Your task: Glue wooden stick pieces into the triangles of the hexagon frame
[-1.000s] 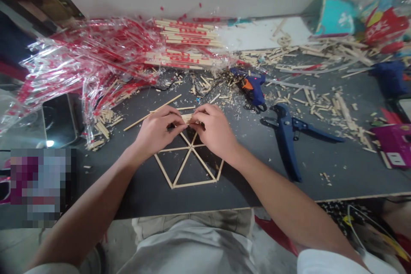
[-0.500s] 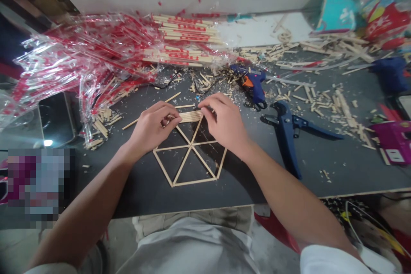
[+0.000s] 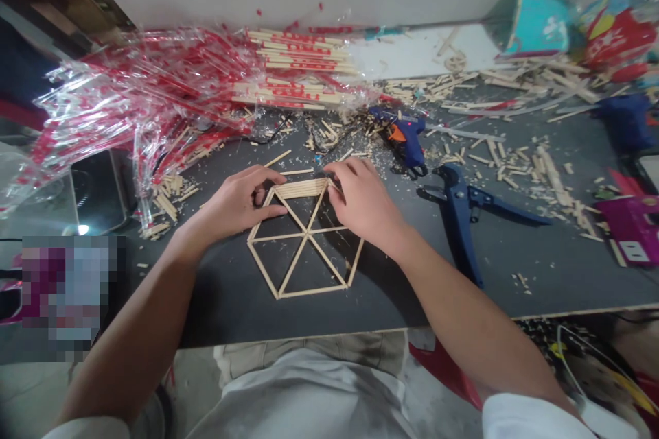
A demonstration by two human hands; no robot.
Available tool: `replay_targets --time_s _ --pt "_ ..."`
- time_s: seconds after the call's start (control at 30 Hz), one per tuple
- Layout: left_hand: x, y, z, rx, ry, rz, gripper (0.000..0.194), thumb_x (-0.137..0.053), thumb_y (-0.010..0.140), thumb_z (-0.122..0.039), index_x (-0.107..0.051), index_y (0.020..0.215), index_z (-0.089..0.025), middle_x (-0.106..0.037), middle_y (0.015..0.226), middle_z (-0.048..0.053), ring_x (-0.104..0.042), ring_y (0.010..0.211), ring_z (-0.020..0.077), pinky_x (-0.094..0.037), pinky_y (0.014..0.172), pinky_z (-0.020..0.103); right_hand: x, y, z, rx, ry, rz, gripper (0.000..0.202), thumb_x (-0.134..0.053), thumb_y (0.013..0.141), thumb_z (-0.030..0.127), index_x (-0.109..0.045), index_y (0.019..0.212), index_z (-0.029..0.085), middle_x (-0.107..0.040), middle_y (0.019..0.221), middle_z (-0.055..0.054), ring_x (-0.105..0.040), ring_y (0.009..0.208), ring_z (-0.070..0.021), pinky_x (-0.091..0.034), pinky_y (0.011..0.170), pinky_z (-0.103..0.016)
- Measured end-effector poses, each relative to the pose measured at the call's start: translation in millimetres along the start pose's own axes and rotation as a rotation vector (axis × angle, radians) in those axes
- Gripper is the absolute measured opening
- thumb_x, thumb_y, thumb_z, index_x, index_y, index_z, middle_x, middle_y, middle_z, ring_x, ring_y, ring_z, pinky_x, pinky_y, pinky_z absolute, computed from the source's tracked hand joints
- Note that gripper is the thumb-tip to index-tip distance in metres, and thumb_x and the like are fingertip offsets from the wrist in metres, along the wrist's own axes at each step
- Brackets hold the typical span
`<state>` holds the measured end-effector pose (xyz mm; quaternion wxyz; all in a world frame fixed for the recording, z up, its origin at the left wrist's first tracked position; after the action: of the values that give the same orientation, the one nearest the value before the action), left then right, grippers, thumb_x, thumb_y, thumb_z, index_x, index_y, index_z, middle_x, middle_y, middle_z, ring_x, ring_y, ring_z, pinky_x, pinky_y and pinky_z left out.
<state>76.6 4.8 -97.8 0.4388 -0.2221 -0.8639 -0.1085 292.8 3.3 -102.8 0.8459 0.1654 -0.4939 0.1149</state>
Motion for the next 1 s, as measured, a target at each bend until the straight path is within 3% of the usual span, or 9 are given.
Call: replay_targets --time_s 0.1,0.23,0.4,0.5,0.63,0.7,0.77,0.93,1.0 --pt "-0.4 -1.1 3.9 -0.041 -0.04 0.002 0.033 -0.07 0.091 -0.026 -0.065 0.123 -0.017 -0.068 0.11 0.005 -0.054 0.068 0.0105 -0.047 0.073 0.027 2.7 -2.0 -0.1 -0.031 -0.065 0.051 0.038 -0.057 0.095 0.02 -0.064 0.133 0.017 -0.07 0.115 -0.016 -0.063 0.12 -0.0369 -0.055 0.098 -0.052" --pt "-1.8 -1.5 1.8 -0.063 -0.054 -0.026 0.032 -0.059 0.089 -0.014 -0.064 0.121 -0.017 -0.067 0.108 0.004 -0.049 0.063 0.0084 -0.045 0.07 0.026 -2.7 -2.8 -1.5 -0.072 -0.052 0.131 0.041 -0.055 0.095 0.019 -0.061 0.136 0.018 -0.071 0.111 -0.015 -0.067 0.112 -0.0348 -0.056 0.094 -0.049" --pt "4.9 -1.3 -6.1 -0.123 -0.102 -0.121 0.034 -0.055 0.083 -0.008 -0.065 0.115 -0.016 -0.067 0.114 0.006 -0.045 0.06 0.0061 -0.044 0.066 0.024 -0.7 -0.7 -5.9 -0.134 0.032 0.086 0.039 -0.055 0.093 0.02 -0.064 0.131 0.016 -0.072 0.11 -0.014 -0.069 0.094 -0.0284 -0.056 0.084 -0.044" --pt "11.2 -1.9 -1.4 -0.076 -0.163 -0.168 0.034 -0.059 0.082 -0.012 -0.068 0.115 -0.016 -0.064 0.091 0.001 -0.043 0.058 0.0065 -0.041 0.061 0.023 8.2 0.3 -9.9 -0.215 0.214 0.006 0.035 -0.065 0.087 0.024 -0.067 0.121 0.018 -0.073 0.094 -0.009 -0.067 0.077 -0.0224 -0.055 0.076 -0.039" --pt "14.7 -2.1 13.3 0.044 -0.262 -0.172 0.042 -0.065 0.079 -0.02 -0.074 0.12 -0.016 -0.05 0.066 -0.006 -0.043 0.056 0.0073 -0.038 0.057 0.02 1.3 1.4 -13.4 -0.394 0.797 0.085 0.028 -0.066 0.092 0.047 -0.068 0.102 0.021 -0.071 0.074 -0.005 -0.064 0.064 -0.0179 -0.054 0.064 -0.033" --pt "16.0 -1.6 18.0 0.075 -0.327 -0.18 0.046 -0.067 0.078 -0.023 -0.075 0.123 -0.016 -0.056 0.068 -0.004 -0.042 0.056 0.0069 -0.037 0.055 0.02 -6.5 2.4 -12.5 -0.466 1.071 0.129 0.038 -0.063 0.093 0.059 -0.067 0.095 0.022 -0.07 0.07 -0.004 -0.062 0.061 -0.0165 -0.052 0.058 -0.03" --pt "17.5 -0.7 19.3 0.085 -0.392 -0.187 0.048 -0.069 0.077 -0.026 -0.075 0.123 -0.014 -0.066 0.078 0.001 -0.043 0.058 0.0066 -0.038 0.054 0.02 -10.9 4.7 -12.8 -0.485 1.188 0.122 0.043 -0.068 0.089 0.065 -0.068 0.089 0.022 -0.07 0.07 -0.004 -0.059 0.059 -0.0141 -0.049 0.054 -0.027" --pt "20.7 0.4 16.1 0.087 -0.499 -0.179 0.045 -0.073 0.075 -0.029 -0.074 0.118 -0.013 -0.078 0.106 0.011 -0.047 0.061 0.0056 -0.042 0.056 0.02 -20.2 8.2 -14.1 -0.462 1.229 0.229 0.047 -0.088 0.072 0.061 -0.068 0.079 0.019 -0.068 0.074 -0.002 -0.049 0.054 -0.008 -0.038 0.046 -0.023" --pt "21.1 0.1 16.1 0.085 -0.528 -0.177 0.044 -0.074 0.075 -0.029 -0.073 0.116 -0.013 -0.077 0.111 0.012 -0.048 0.061 0.0052 -0.043 0.057 0.02 -20.7 8.3 -14.4 -0.419 1.178 0.262 0.046 -0.087 0.072 0.062 -0.071 0.083 0.02 -0.069 0.076 -0.002 -0.049 0.053 -0.009 -0.036 0.045 -0.024"
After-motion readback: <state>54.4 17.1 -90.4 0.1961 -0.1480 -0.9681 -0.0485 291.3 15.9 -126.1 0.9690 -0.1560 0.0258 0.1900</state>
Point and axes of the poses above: each hand's wrist, its own y-axis towards the middle knuckle, its own x-axis out of the back of the hand, z = x × y, the point moved 6 cm from there along y, towards the middle knuckle
